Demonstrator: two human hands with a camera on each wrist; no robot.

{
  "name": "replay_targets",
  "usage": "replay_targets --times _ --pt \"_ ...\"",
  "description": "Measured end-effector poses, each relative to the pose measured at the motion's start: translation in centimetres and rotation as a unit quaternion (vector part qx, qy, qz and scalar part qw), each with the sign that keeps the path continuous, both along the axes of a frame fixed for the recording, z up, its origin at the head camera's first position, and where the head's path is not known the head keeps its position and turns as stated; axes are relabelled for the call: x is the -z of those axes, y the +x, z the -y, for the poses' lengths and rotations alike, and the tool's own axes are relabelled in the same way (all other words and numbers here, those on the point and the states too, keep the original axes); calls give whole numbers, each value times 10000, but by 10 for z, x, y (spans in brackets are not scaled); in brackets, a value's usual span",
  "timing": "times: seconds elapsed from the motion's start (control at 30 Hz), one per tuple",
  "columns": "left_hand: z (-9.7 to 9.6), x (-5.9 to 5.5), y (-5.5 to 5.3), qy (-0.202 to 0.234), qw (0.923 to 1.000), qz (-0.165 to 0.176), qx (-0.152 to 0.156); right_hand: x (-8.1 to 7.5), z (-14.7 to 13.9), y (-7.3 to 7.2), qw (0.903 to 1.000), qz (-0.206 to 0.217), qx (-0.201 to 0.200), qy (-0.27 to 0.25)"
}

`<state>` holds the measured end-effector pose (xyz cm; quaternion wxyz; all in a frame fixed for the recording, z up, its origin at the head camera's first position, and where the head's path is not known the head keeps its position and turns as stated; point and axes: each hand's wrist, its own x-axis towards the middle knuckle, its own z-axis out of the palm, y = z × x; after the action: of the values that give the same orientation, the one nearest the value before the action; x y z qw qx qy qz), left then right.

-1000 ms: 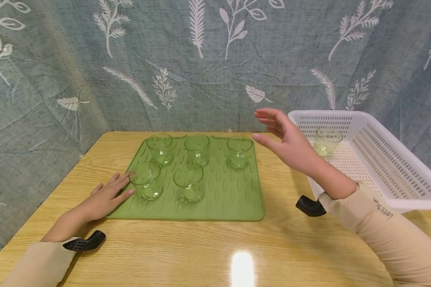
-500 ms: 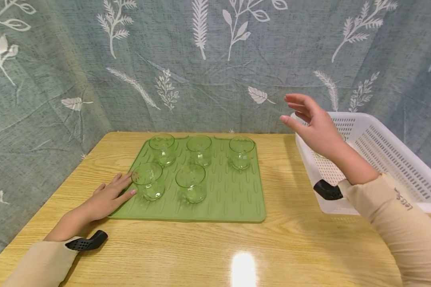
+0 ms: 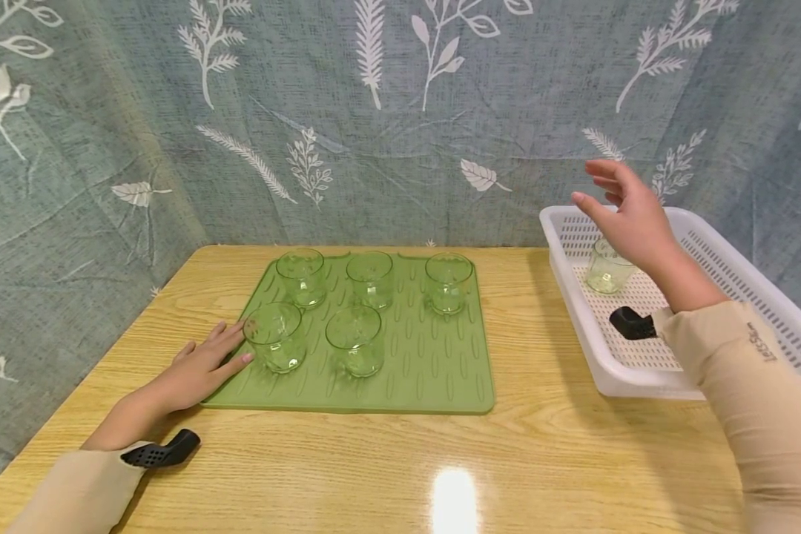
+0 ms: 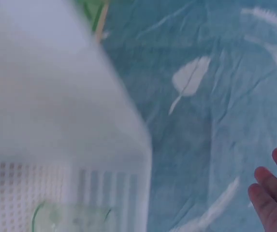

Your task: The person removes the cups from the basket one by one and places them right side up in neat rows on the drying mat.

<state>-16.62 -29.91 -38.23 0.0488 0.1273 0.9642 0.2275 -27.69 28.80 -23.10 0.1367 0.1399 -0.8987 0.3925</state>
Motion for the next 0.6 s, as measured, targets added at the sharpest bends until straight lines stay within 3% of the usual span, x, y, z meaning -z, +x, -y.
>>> replay_targets --times 0.3,0.6 --pt "0 -1 0 33 10000 14 34 13 -33 -20 9979 432 359 329" --pt "1 -1 0 26 10000 34 31 31 -59 -31 9901 1068 673 605"
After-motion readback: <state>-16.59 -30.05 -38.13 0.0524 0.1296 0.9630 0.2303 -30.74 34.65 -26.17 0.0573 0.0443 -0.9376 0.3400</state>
